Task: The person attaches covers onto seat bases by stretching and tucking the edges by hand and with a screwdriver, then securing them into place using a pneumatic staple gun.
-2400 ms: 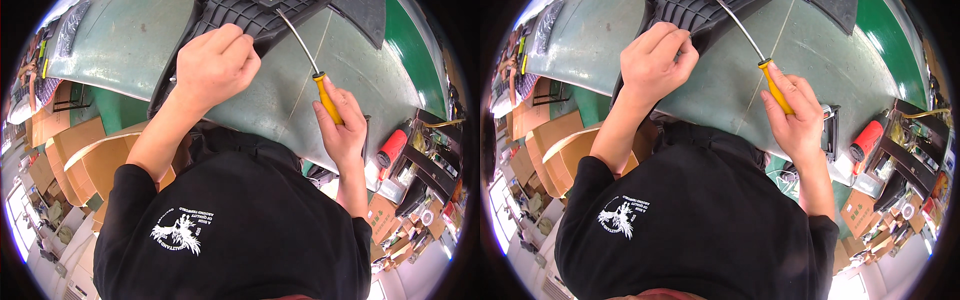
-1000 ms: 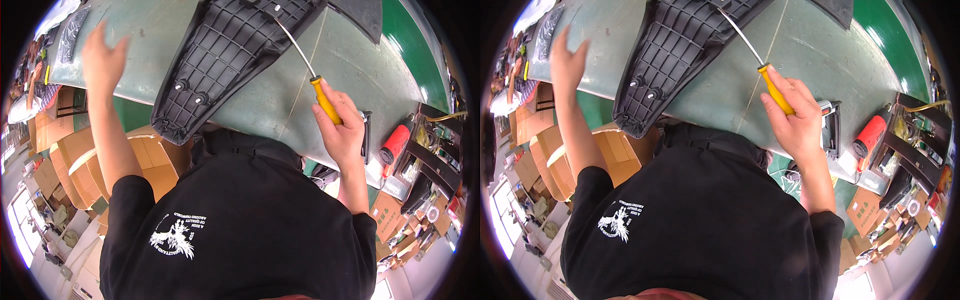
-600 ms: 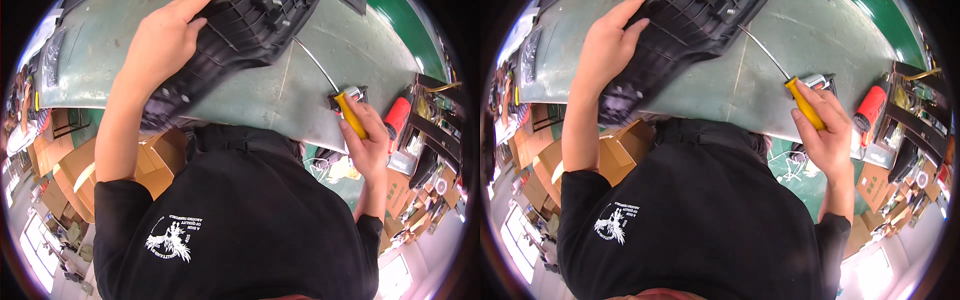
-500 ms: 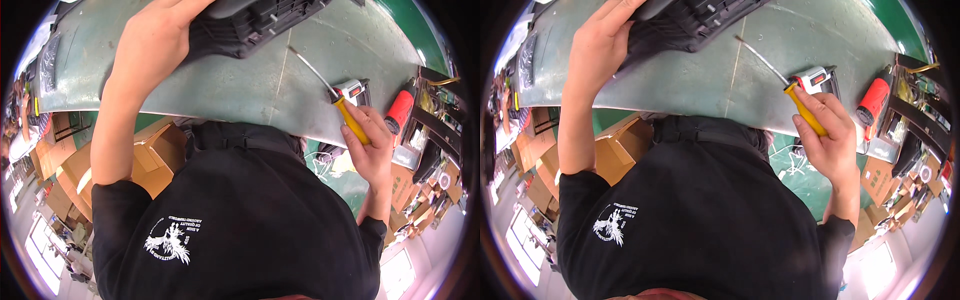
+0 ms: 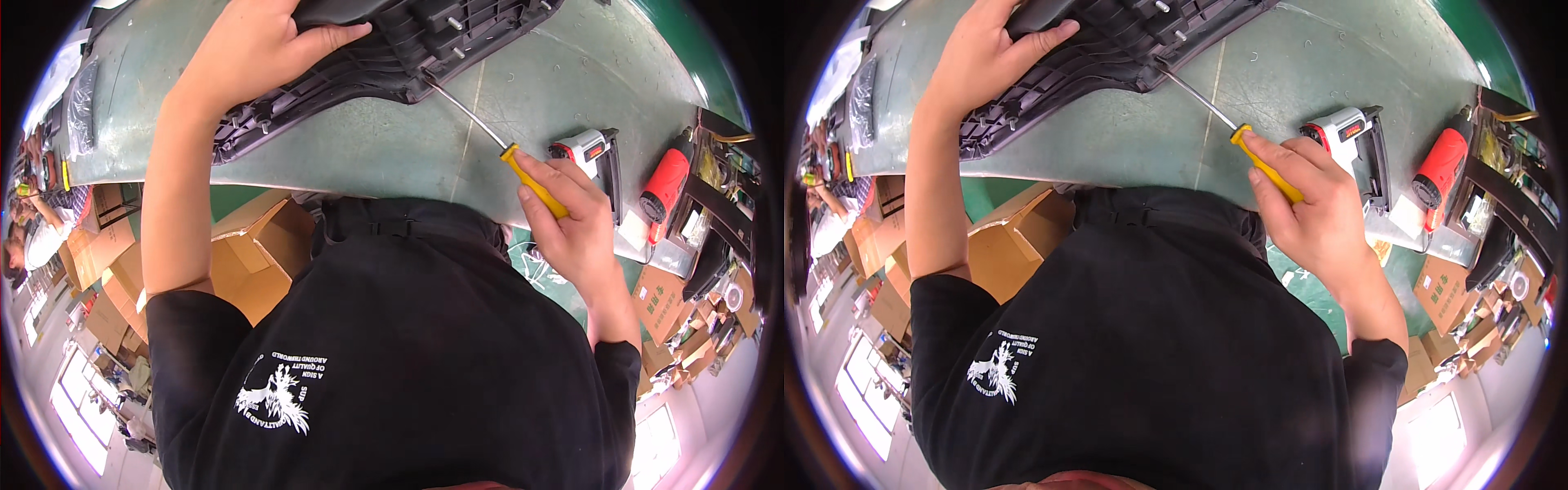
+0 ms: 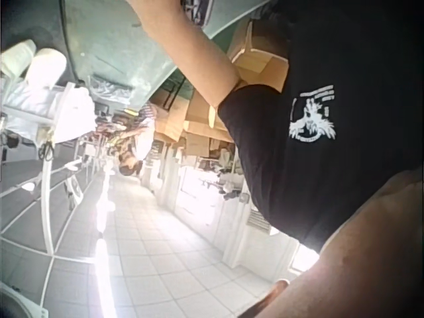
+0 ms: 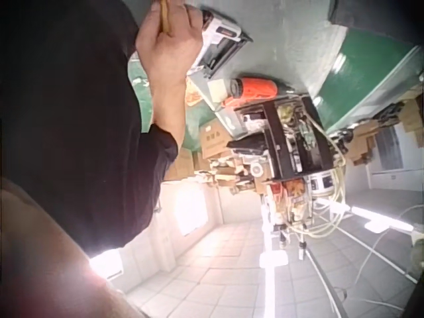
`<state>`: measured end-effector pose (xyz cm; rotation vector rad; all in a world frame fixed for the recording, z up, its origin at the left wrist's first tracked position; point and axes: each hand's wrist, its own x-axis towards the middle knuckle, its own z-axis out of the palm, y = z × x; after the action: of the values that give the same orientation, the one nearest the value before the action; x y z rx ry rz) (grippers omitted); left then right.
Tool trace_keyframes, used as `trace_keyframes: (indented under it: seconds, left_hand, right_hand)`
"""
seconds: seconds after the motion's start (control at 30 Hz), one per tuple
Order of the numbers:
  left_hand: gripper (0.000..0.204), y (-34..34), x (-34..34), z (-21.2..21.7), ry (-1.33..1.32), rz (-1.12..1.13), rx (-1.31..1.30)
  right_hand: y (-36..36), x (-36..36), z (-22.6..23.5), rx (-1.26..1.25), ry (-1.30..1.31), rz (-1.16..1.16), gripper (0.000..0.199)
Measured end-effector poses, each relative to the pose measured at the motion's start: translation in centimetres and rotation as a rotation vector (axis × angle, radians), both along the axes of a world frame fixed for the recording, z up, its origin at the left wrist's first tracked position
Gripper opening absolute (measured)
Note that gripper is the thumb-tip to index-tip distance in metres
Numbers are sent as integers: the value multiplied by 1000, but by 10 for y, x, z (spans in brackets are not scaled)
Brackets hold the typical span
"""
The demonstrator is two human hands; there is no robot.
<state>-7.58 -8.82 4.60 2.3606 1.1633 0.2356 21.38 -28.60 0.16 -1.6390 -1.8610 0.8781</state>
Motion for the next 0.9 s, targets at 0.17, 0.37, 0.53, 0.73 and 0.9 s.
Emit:
trace_keyframes:
  seconds: [0.17, 0.37, 0.53, 0.73, 0.9]
  left_hand:
    - [79, 10, -13, -18, -173, -150, 35]
    - [78, 24, -11, -20, -195, -41, -173]
    - [71, 39, -25, -23, -313, -13, -334]
    - [67, 69, -35, -36, -398, 11, -544]
    - [67, 71, -41, -32, -345, 12, -457]
  right_hand:
    - [13, -1, 20, -97, -35, -15, 35]
    - [40, -1, 45, -272, -95, 37, 36]
    - [38, 13, 22, 199, -539, 399, 50]
    - [35, 45, -29, 383, -445, 406, 49]
    - [19, 32, -27, -349, 397, -13, 40]
